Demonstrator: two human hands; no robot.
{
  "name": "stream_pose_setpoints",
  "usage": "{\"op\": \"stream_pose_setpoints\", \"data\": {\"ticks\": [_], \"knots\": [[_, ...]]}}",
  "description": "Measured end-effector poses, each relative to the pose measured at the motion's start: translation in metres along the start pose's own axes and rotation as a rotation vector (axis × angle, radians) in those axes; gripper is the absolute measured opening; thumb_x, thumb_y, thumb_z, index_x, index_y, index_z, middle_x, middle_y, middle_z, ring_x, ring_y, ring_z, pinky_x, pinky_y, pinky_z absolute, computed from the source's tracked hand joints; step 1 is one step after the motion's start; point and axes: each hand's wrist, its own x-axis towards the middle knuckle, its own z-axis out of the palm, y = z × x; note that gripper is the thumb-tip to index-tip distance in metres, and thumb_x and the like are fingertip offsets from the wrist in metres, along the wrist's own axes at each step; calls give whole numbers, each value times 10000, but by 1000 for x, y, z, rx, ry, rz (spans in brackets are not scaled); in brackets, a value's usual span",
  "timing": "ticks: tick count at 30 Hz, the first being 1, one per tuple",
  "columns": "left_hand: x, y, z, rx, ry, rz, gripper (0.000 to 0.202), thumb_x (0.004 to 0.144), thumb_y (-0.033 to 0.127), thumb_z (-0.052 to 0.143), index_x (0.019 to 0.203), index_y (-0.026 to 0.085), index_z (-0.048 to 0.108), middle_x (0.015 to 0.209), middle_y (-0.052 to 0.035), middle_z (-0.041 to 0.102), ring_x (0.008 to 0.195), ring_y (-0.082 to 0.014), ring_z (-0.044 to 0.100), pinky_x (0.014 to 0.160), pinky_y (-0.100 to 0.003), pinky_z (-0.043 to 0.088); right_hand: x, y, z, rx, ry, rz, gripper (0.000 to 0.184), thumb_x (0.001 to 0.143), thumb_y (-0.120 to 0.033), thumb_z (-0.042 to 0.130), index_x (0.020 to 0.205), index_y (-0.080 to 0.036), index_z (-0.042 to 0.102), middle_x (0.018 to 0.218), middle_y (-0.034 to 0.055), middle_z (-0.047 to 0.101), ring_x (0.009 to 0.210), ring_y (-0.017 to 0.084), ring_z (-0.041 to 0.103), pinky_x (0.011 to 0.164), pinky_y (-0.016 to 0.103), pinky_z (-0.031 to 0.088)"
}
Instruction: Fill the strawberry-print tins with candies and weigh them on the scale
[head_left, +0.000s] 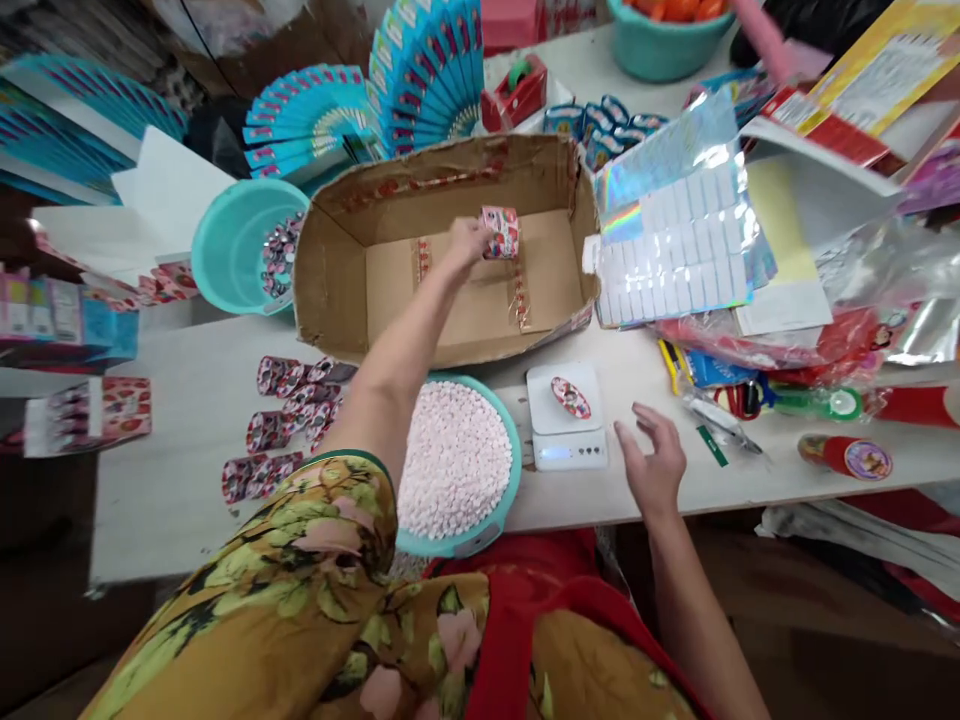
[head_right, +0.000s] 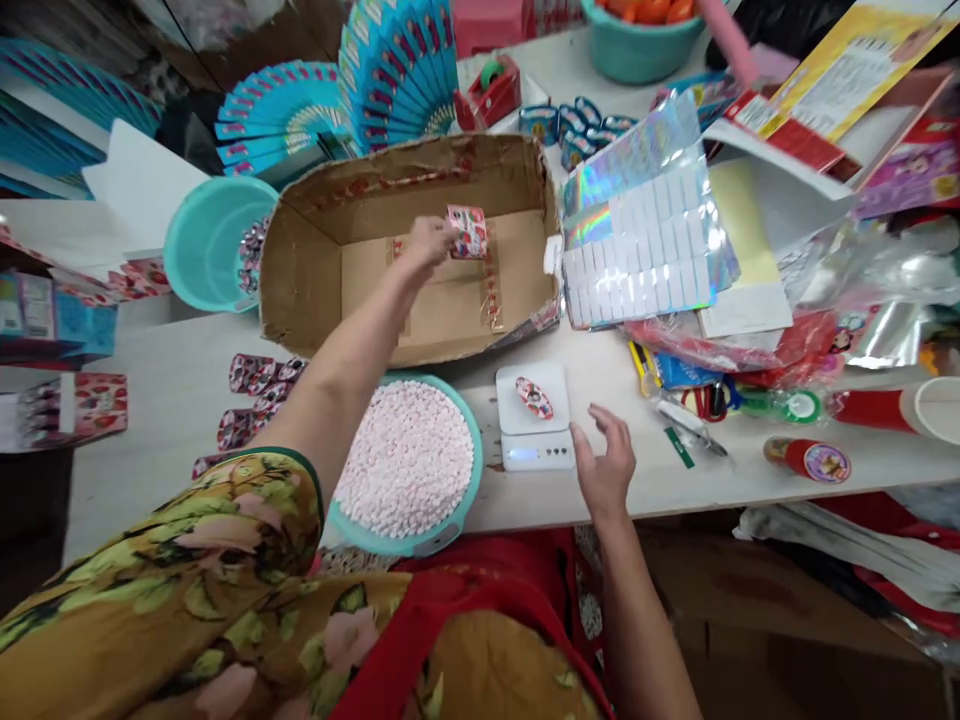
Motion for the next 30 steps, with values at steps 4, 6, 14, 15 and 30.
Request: {"op": "stream_pose_setpoints", "data": {"ticks": [4,6,14,15,30], "knots": [[-109,50,-91,346,-431,146,132,858,245,683,798,132,654,672,-19,601,689,-158,583,705,-287,454,23,-65,15,217,-59,-51,533,822,-435,760,1297,-250,602,1318,110,623,1235,259,611,1014,466,562],[-183,65,-122,470,-731,196,180,882,338,668,862,163,707,661,-16,631,608,-162,571,642,-289,422,18,-97,35,318,-263,11,672,732,-474,827,1321,-253,589,1347,105,615,1252,270,606,1030,451,550],[-319,-25,-168,400,-424,62,248,927,377,562,793,205,679,808,-38,727,765,-192,654,739,-306,480,-100,-129,86,708,-798,723,500,575,-439,906,941,-186,677,919,29,750,820,211,709,776,353,600],[-318,-39,-171,415,-418,82,240,926,375,567,800,205,680,833,-43,732,798,-198,659,772,-316,487,-115,-126,81,753,-767,784,500,572,-419,911,951,-196,673,928,22,753,818,201,711,775,343,601],[-308,-76,-154,1011,-455,13,553,956,636,472,1229,188,644,1272,-172,600,1184,-351,559,1011,-485,435,-156,-119,67,776,-398,849,520,595,-396,922,1006,-230,651,973,11,759,820,190,727,768,365,636]]}}
